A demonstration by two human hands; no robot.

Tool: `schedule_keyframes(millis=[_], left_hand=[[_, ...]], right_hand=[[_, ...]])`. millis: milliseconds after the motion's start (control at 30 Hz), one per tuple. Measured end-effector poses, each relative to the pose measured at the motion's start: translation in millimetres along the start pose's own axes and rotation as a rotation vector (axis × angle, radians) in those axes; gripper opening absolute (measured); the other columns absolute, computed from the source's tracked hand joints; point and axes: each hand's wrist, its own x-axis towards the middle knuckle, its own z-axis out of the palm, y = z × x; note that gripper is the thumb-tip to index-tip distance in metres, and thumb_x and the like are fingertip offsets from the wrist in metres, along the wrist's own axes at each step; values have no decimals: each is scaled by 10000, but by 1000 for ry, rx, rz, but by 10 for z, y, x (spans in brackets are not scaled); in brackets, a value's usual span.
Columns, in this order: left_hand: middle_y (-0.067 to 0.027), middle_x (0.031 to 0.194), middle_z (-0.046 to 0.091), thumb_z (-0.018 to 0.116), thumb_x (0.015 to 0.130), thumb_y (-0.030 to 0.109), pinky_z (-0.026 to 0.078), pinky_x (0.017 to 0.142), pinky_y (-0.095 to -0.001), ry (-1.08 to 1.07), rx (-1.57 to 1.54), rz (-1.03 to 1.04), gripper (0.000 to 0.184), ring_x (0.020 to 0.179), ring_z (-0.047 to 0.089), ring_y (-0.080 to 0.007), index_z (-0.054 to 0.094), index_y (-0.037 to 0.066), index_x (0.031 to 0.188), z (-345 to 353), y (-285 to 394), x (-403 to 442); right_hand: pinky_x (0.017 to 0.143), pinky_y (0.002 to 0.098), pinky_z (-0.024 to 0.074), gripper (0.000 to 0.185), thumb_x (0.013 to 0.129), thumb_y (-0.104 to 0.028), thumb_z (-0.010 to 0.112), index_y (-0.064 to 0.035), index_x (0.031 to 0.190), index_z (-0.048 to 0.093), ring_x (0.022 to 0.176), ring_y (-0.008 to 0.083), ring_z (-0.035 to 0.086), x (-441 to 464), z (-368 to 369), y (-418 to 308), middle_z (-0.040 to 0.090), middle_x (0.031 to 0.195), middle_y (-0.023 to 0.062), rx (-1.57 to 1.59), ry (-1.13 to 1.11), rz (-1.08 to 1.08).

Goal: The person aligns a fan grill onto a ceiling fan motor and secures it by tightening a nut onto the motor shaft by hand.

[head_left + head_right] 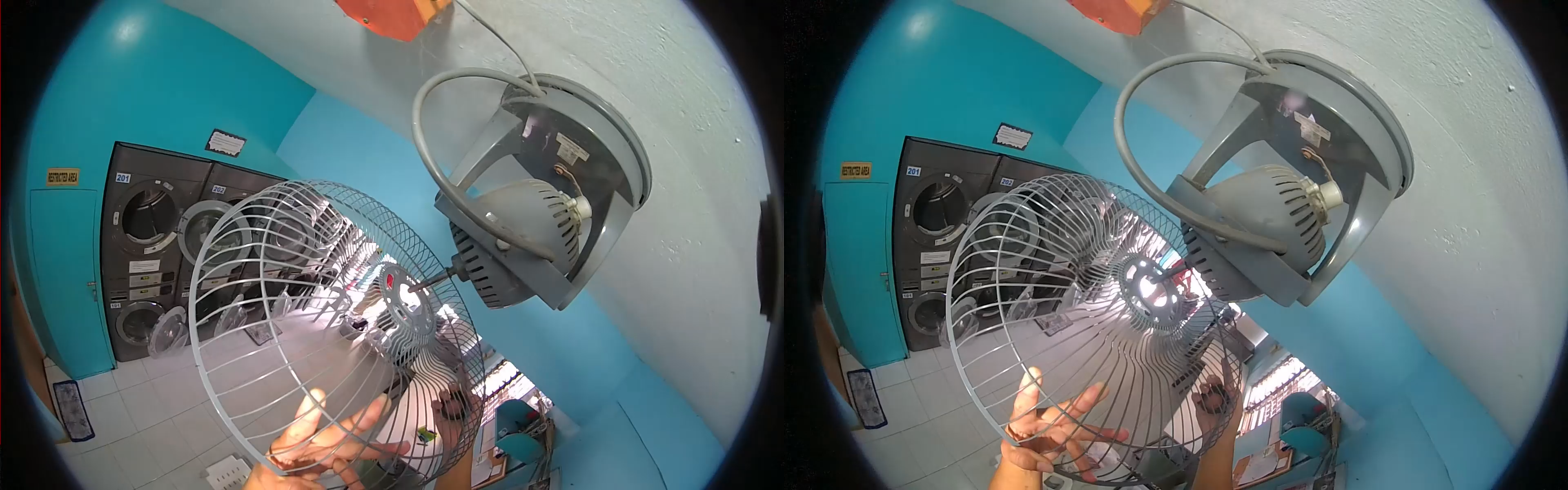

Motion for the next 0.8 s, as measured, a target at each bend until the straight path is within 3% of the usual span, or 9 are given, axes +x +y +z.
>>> schedule_keyframes(millis=[67,300,333,533,800], left_hand=[[-332,1283,-93,462,566,-109,494,613,-504,-422,877,36,1024,1070,153,-614,-125,324,1284,55,84,80],[-334,1269,-147,437,556,-105,454,711,-531,-559,855,10,1031,1110,214,-537,-184,306,1269,225,215,335],[-333,1272,-141,443,536,-104,485,664,-500,-587,876,19,1045,1101,221,-545,-182,297,1272,259,194,382],[-313,1290,-113,451,516,-92,488,672,-505,-487,893,-10,1054,1098,220,-550,-165,298,1277,363,91,474],[-301,1297,-113,444,510,-104,490,656,-500,-487,866,-18,1059,1119,196,-535,-157,306,1279,382,40,481]], right_hand=[[581,333,413,504,778,-190,487,-103,1247,325,715,186,493,44,87,-23,520,822,69,-2,-51,3],[591,318,419,446,820,-179,445,-98,1243,331,699,181,493,207,204,-3,526,793,51,29,-156,-3],[600,310,412,452,820,-180,443,-101,1249,323,703,172,483,237,213,-6,515,803,42,25,-184,-4],[600,289,379,555,788,-228,487,-99,1280,263,717,128,440,297,289,-85,465,819,10,-38,-183,-66],[623,314,384,595,805,-168,461,-113,1311,154,717,149,450,281,202,-135,471,820,26,55,-225,-19]])
